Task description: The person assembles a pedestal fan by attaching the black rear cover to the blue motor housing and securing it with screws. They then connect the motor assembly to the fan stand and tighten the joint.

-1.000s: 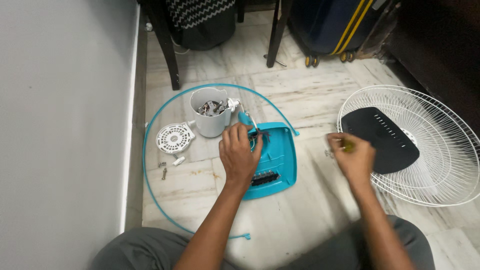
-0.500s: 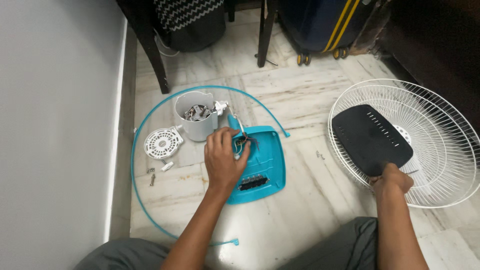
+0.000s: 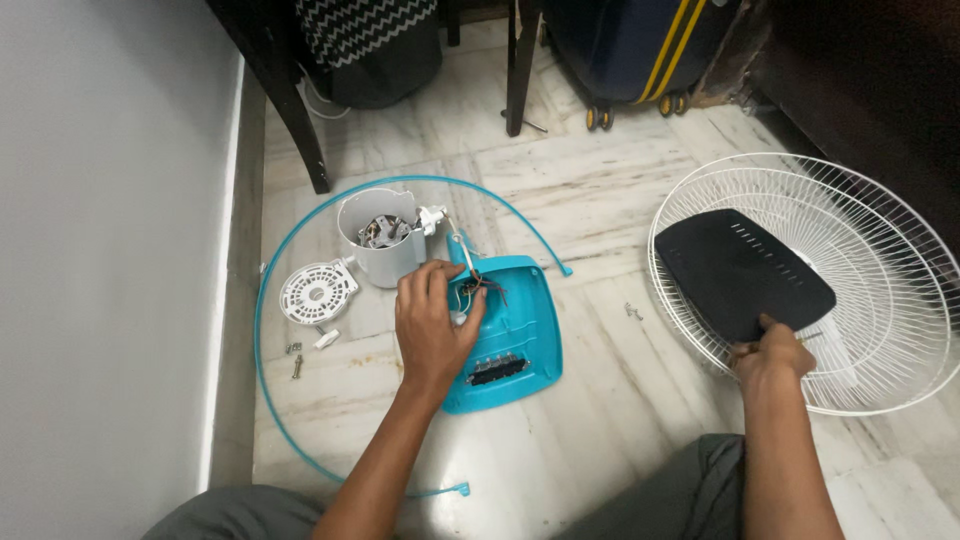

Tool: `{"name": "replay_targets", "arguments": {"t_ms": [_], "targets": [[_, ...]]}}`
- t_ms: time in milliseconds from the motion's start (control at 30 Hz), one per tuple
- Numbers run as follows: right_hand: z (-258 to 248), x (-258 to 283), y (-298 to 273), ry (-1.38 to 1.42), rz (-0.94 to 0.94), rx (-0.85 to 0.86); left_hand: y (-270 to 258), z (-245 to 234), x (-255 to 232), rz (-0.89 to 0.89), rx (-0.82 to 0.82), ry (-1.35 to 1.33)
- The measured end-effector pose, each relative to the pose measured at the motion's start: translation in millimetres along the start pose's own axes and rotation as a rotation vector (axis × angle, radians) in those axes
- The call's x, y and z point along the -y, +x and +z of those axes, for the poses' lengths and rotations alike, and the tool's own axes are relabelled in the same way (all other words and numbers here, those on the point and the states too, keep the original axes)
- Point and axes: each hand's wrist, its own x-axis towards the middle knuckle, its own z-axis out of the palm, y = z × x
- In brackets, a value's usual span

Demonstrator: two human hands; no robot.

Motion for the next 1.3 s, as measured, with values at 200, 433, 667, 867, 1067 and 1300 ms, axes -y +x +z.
{"name": "replay_targets", "arguments": {"t_ms": [200, 433, 667, 867, 1067, 1300], "targets": [[-10, 12, -37, 0.125, -0.284, 0.389, -5, -12, -1, -0.046, 0.07, -0.177], [-14, 8, -121, -0.056, -0.794, 0.572, -16, -13, 14, -0.375, 0.0, -0.377], [-4, -35, -175, -0.296, -1.467, 0.738, -42, -2, 40, -0.721, 0.339, -0.354], [-10, -76, -217, -0.418, -1.69, 0.779, -41, 15, 48, -0.752, 0.372, -0.367], [-14, -102, -230, -0.489, -1.97, 0.771, -25, 28, 56, -0.731, 0.336, -0.513], [-16, -131, -224, -0.721, -2.007, 1.023, -16, 26, 60, -0.746, 0.298, -0.881]]}}
